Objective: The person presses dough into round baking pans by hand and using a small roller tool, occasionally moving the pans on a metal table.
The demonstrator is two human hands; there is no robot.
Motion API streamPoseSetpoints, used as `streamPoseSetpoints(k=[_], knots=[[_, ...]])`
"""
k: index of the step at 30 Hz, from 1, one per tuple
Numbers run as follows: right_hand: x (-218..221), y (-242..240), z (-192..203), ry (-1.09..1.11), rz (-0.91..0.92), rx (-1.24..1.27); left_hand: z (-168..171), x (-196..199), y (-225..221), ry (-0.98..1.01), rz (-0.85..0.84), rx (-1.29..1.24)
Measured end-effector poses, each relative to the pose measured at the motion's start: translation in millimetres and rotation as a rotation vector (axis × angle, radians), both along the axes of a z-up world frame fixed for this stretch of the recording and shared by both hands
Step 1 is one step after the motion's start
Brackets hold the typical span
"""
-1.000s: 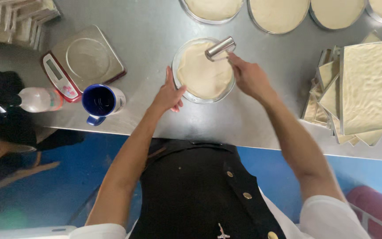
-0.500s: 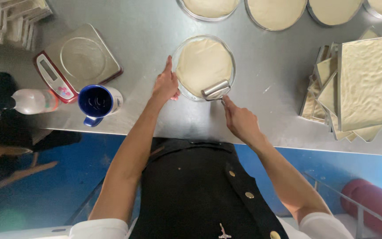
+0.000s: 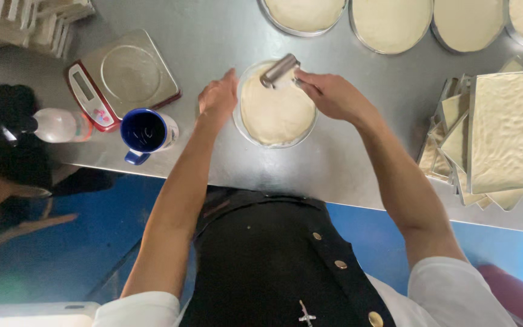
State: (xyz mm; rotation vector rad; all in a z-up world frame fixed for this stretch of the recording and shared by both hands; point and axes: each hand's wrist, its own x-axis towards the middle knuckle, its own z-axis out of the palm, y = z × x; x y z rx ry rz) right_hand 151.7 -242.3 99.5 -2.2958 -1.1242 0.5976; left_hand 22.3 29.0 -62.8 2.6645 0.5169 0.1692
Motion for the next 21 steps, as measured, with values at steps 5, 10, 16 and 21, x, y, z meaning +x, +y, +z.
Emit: streamPoseSetpoints(k=[5, 10, 16, 21], knots=[[-59, -40, 2, -0.081, -0.095, -0.435, 7, -47, -38, 0.111, 0.163, -0.411], [-58, 27, -49, -0.115, -0.071, -0.353, 19, -59, -55, 0.145, 0.172, -0.783], [-12, 51, -64, -0.24, 0.169, -0.11, 21, -40, -8, 0.113, 0.12, -0.401], [-18, -41, -38, -0.196, 0.252, -0.586, 37, -40, -4, 0.101, 0.136, -0.722]])
